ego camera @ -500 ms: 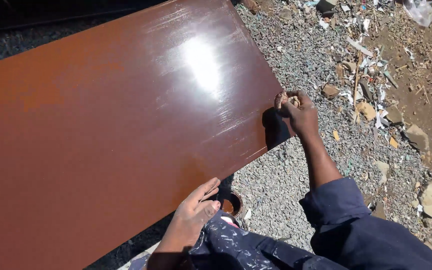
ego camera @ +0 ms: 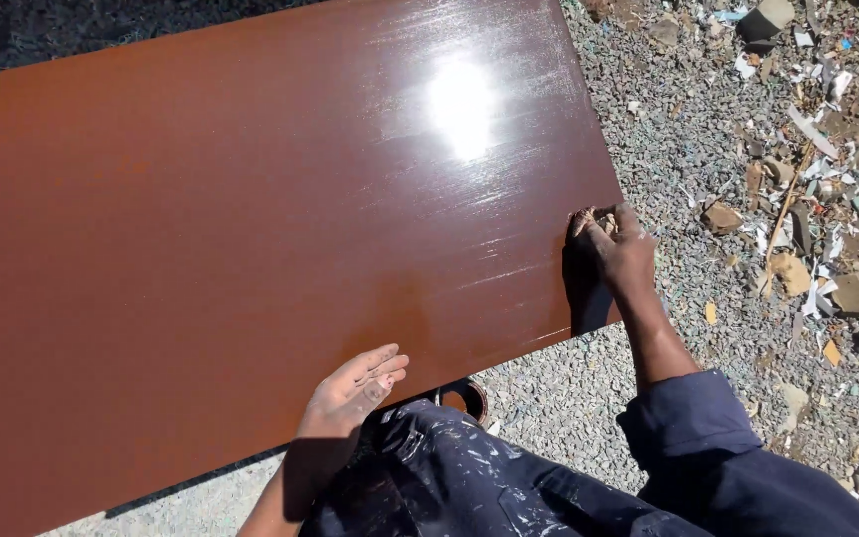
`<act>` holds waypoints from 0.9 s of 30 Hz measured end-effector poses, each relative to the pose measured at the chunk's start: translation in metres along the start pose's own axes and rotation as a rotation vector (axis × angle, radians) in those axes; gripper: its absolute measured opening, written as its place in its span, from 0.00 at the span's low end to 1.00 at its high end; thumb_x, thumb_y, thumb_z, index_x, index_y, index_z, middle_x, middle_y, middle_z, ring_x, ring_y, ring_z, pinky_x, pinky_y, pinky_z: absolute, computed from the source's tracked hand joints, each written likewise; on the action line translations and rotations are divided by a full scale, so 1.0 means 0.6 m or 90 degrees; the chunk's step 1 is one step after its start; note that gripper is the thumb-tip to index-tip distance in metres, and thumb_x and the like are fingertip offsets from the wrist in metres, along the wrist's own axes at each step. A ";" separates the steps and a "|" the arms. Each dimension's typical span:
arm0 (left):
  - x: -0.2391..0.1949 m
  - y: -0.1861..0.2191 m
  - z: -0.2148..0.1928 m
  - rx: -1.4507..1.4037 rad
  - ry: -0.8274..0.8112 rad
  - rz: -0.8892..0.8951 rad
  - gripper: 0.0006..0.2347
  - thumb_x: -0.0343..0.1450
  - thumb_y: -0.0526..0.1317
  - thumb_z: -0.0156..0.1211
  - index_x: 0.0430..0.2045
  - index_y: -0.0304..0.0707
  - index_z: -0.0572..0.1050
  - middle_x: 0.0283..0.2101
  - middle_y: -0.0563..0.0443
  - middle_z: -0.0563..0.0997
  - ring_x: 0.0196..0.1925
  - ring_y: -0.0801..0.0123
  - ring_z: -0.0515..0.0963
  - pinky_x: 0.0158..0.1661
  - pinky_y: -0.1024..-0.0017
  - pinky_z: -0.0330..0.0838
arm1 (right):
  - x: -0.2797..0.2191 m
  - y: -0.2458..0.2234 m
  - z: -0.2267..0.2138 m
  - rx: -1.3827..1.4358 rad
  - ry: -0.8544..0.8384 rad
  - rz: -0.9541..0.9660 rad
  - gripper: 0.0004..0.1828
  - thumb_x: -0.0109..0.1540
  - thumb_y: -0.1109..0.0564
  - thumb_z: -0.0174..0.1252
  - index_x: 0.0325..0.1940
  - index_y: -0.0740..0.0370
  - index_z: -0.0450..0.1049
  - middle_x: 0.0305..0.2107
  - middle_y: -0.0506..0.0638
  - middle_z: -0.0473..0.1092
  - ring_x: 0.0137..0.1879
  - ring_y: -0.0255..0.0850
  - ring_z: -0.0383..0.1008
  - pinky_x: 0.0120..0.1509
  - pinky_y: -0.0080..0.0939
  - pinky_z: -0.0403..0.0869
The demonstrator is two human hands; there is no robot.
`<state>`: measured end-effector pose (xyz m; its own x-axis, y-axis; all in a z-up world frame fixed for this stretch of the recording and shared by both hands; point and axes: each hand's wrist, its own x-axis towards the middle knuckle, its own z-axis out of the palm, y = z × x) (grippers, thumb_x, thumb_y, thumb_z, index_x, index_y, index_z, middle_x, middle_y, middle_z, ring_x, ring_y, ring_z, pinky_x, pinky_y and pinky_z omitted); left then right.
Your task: Applying a dark brown finish to a wooden cabinet using a sponge and a can of finish in an outdoor workspace.
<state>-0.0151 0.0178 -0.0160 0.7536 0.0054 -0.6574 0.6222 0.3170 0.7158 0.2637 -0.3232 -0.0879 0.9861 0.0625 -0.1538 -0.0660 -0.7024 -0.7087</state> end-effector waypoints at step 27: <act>-0.324 -0.125 -0.479 -0.070 0.219 0.057 0.27 0.68 0.50 0.51 0.59 0.32 0.75 0.53 0.39 0.87 0.50 0.56 0.89 0.51 0.65 0.82 | -0.469 -0.489 0.655 -0.050 -0.245 -0.193 0.26 0.67 0.44 0.57 0.58 0.67 0.61 0.23 0.56 0.67 0.32 0.47 0.66 0.40 0.51 0.66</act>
<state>-0.2694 0.2657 -0.0095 0.6764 0.3502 -0.6480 0.5166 0.4015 0.7562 -0.0540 0.1437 -0.1073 0.8302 0.5195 -0.2021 0.2417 -0.6621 -0.7093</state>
